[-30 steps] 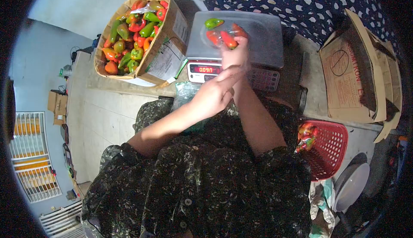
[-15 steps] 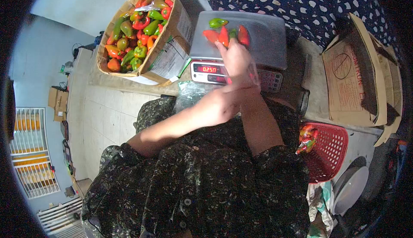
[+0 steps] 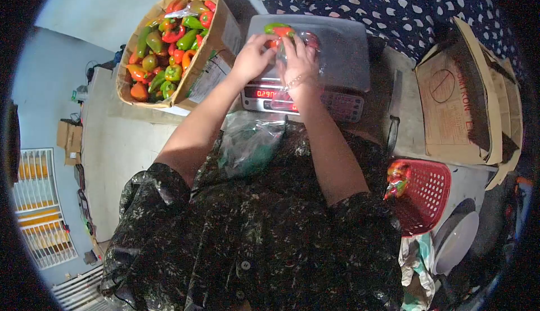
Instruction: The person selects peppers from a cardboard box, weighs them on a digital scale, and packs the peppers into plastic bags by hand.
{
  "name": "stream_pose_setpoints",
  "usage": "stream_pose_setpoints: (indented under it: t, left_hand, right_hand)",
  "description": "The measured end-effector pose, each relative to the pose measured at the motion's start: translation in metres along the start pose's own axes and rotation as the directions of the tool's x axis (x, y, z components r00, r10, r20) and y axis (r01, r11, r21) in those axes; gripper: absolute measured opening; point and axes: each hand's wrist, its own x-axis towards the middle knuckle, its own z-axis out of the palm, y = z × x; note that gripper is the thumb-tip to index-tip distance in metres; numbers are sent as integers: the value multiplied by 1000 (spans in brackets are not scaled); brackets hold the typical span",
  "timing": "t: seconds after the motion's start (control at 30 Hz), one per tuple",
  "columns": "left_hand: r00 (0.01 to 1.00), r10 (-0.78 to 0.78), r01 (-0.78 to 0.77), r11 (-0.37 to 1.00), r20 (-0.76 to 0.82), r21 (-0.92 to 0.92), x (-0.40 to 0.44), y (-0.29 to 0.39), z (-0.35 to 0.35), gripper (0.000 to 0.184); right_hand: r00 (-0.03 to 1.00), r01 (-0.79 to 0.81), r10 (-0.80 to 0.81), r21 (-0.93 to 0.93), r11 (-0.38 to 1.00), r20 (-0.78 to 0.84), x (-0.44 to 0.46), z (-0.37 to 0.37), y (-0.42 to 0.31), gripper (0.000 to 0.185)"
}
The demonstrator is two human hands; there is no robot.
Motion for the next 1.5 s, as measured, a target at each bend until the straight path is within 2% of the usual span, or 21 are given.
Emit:
stream_pose_setpoints:
  t: [0.07,0.13,0.17,0.2,0.27,0.37,0.47,0.5,0.6,0.63,0.77,0.87,0.97,1.03,1.17,1.23,1.33,1.37,1.43,1.47,1.5]
  left_hand:
    - [972,233,-227,958,-13,175,9,-2,6,28]
    - [985,167,-170,976,37,133,12,0,13,20]
    - [993,104,-110,989,63,98,13,3,14,19]
    - [995,45,-51,997,91,64,14,5,13,18]
    - [993,69,-84,984,98,160,11,8,8,19]
    - [983,147,-178,917,114,356,10,6,-7,22]
    - [997,69,-71,963,20,261,8,2,-10,28]
    - [981,184,-163,950,-56,267,7,2,-8,44]
    - [962,274,-271,936,16,226,15,6,0,51]
    - [959,277,-283,946,59,161,16,5,3,54]
    - [959,260,-272,957,116,100,22,-3,8,41]
    - [960,240,-259,957,147,130,21,-5,7,35]
    - [959,242,-264,951,146,158,18,-7,7,35]
    - [954,272,-291,942,130,169,16,-9,6,38]
    - [969,165,-201,960,186,195,8,-10,-2,46]
    - [975,103,-134,979,197,152,5,-19,1,48]
    - [990,32,-70,955,134,290,-6,-16,2,46]
    - [997,51,-66,951,59,303,-8,-14,3,45]
    - [992,91,-57,943,-89,329,-9,-8,9,45]
    - [991,101,-69,947,-88,313,-8,-7,9,43]
    - [990,111,-81,952,-87,294,-5,-6,9,40]
  right_hand:
    - [999,-35,35,31,999,-4,4,3,6,55]
    - [997,-39,43,57,998,-62,15,18,19,54]
    - [990,55,-42,97,994,-136,19,15,24,51]
    - [995,55,-49,63,997,-89,19,15,28,51]
    - [999,52,-52,-8,999,0,19,10,29,50]
    - [983,-116,97,120,986,156,14,-8,19,52]
    - [996,-33,32,9,999,82,10,2,18,55]
    - [996,-46,43,44,998,72,9,6,17,54]
    - [995,-89,83,116,989,54,6,10,12,53]
    - [994,-106,101,117,987,50,6,10,10,53]
    - [988,-145,151,130,981,-36,5,18,16,39]
    - [969,-204,199,17,979,147,5,13,15,23]
    - [967,-191,192,-20,981,169,3,9,11,14]
    - [978,-154,156,-27,988,140,2,7,8,14]
    - [997,-53,60,-138,989,48,-9,0,-4,17]
    - [982,-78,114,-232,969,147,-12,-6,-14,24]
    - [954,-108,194,-342,933,229,-14,-1,-13,39]
    - [944,-117,219,-373,920,246,-15,3,-9,45]
    - [970,-64,124,-272,960,210,-12,7,2,47]
    - [978,-37,81,-222,974,192,-12,6,4,48]
    - [970,-57,107,-222,973,217,-12,7,5,50]
